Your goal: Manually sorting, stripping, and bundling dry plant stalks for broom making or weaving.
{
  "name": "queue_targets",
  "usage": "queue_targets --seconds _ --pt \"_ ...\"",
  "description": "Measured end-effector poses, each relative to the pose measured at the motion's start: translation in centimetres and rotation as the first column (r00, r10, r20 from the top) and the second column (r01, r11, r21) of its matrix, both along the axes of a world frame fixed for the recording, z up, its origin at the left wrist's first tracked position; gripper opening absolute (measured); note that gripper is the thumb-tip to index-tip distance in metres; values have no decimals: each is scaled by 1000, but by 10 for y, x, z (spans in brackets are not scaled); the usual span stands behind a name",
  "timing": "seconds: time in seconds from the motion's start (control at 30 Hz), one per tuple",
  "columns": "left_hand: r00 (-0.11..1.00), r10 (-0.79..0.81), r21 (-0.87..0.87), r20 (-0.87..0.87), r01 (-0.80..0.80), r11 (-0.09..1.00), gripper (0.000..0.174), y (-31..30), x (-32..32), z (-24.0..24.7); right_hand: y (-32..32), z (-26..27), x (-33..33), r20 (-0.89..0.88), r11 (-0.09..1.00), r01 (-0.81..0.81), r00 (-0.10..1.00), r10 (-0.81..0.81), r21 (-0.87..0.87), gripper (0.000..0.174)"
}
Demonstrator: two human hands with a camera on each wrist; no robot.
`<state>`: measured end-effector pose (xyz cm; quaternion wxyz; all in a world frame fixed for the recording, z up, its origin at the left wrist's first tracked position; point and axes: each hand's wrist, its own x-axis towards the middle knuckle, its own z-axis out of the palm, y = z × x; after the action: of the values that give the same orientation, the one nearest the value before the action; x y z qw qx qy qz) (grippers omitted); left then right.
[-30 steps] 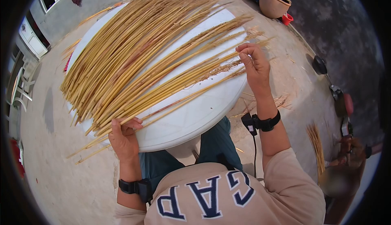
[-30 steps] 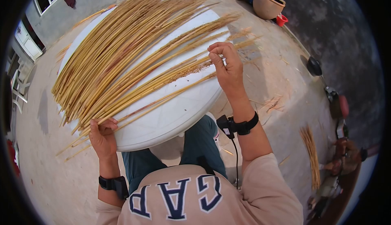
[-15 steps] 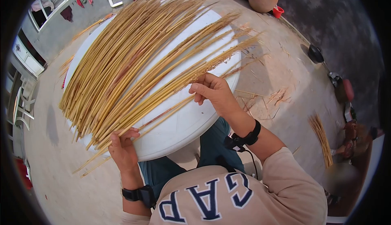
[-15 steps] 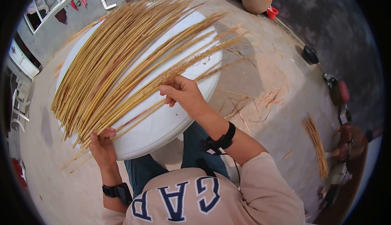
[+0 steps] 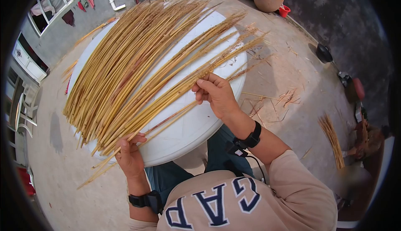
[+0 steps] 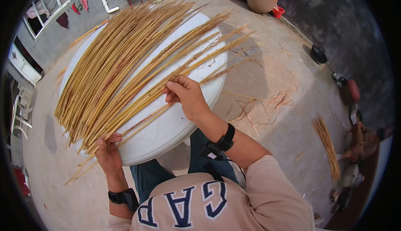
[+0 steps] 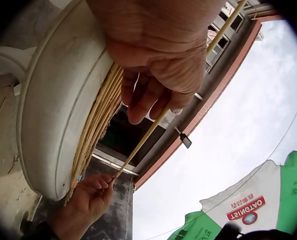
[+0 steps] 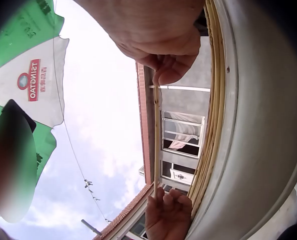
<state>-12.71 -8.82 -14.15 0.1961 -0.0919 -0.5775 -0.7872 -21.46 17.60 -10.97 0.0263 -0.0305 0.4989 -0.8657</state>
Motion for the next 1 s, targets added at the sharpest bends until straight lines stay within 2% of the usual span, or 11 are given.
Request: queue_targets --seconds 0.3,0.4,0.47,0.5,0.57,0.67,0.8,0.87,0.9,0.97,1.0 --pt "1000 20 -6 17 -20 1000 39 0 0 -1 4 -4 -4 4 998 -38 999 37 48 11" --pt "999 27 -2 44 -26 1000 40 0 1 -1 3 -9 -4 -19 988 5 1000 -2 155 11" --pt "998 31 -1 52 -31 1000 41 0 2 -1 1 -11 -3 -136 921 97 989 -48 377 11" --pt "998 34 1 59 -34 999 41 -1 2 -1 0 -9 -2 -136 921 94 990 -46 377 11" --pt "999 21 -6 49 -21 1000 40 -1 1 -2 -1 -2 1 -303 708 292 946 -114 643 11" --pt "999 2 -16 43 -1 1000 39 1 0 -2 3 -12 -9 -450 593 433 883 -129 679 10" --pt "998 22 -30 66 -20 999 39 4 1 2 3 -17 -12 -521 509 503 845 -121 698 8" --pt "995 69 69 74 -74 995 40 -3 0 -2 4 -18 -14 -691 347 687 710 -135 639 8" --pt "991 108 165 85 -121 979 41 -5 -1 -4 11 -19 -16 -692 347 687 710 -134 639 8" --pt "994 86 158 61 -95 983 41 -5 -1 -2 35 -18 -24 -623 356 666 744 -242 656 8" --pt "997 69 152 46 -75 986 42 -4 0 -1 39 -6 -19 -535 444 616 787 -308 651 8"
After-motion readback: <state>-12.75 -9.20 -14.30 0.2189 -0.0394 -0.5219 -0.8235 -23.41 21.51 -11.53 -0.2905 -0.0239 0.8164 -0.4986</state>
